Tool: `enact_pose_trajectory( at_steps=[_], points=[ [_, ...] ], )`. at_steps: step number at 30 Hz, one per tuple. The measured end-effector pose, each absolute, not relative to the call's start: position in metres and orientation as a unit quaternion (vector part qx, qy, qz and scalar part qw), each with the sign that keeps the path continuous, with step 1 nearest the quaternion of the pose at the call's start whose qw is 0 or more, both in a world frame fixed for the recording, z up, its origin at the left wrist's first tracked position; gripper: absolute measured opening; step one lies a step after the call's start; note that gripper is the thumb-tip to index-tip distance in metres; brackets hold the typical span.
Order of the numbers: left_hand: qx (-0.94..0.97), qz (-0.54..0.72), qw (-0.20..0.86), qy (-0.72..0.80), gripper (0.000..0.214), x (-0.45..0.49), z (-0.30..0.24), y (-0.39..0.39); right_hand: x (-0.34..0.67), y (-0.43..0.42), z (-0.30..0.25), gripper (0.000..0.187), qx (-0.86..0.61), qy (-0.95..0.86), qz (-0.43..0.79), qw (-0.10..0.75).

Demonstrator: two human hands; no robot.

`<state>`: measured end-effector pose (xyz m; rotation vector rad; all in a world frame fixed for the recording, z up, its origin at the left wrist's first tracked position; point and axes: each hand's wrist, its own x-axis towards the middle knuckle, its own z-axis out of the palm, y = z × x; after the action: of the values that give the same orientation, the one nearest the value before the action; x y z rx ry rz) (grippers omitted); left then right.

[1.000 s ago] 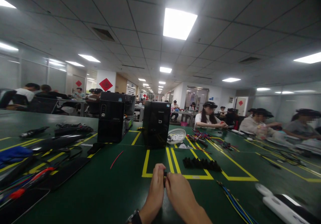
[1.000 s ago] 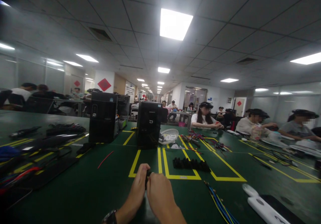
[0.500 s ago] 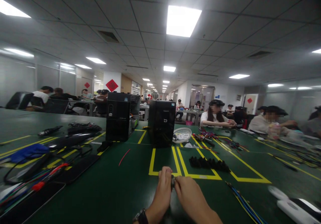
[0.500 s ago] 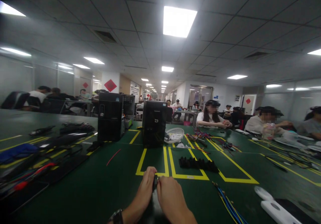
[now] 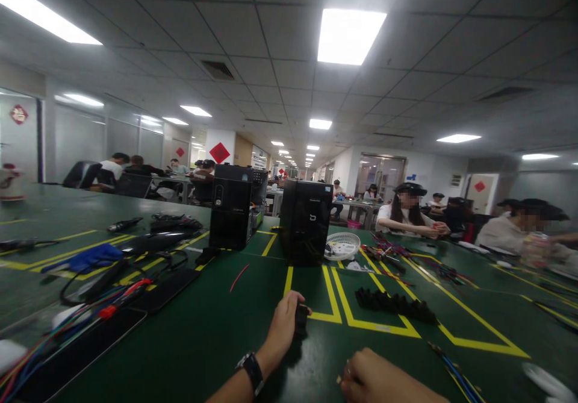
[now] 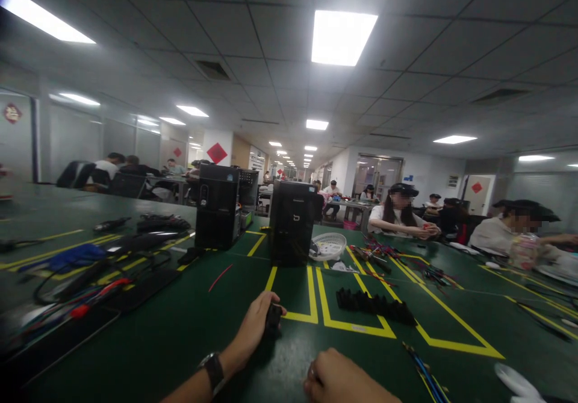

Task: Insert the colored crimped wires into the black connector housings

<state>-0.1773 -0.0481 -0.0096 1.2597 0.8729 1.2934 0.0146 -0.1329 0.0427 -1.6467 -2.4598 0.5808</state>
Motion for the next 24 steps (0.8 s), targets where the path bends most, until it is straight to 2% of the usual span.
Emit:
enact_pose_trajectory(
  at_steps=[6, 10, 13, 18, 21, 24],
  points=[
    [0.572, 0.518, 0.506, 0.384, 0.045, -0.187, -0.019, -0.039, 0.026, -0.12, 0.04, 0.032, -0.582, -0.785, 0.134, 0.166],
    [0.615, 0.472, 0.495, 0.392, 0.05, -0.182, -0.018, -0.044, 0.051, -0.119, 0.032, 0.026, -0.619, -0.735, 0.2, 0.192],
    [0.635, 0.443, 0.497, 0.391, 0.051, -0.18, -0.014, -0.05, 0.093, -0.101, 0.046, 0.026, -0.657, -0.687, 0.237, 0.2],
    [0.674, 0.424, 0.442, 0.413, 0.051, -0.181, -0.015, -0.052, 0.155, -0.046, 0.081, 0.039, -0.726, -0.593, 0.165, 0.306],
    [0.683, 0.414, 0.43, 0.421, 0.048, -0.182, -0.016, -0.05, 0.146, -0.039, 0.077, 0.047, -0.717, -0.585, 0.135, 0.355],
    [0.683, 0.384, 0.449, 0.43, 0.042, -0.183, -0.014, -0.051, 0.1, -0.061, 0.053, 0.04, -0.668, -0.637, 0.142, 0.358]
  ],
)
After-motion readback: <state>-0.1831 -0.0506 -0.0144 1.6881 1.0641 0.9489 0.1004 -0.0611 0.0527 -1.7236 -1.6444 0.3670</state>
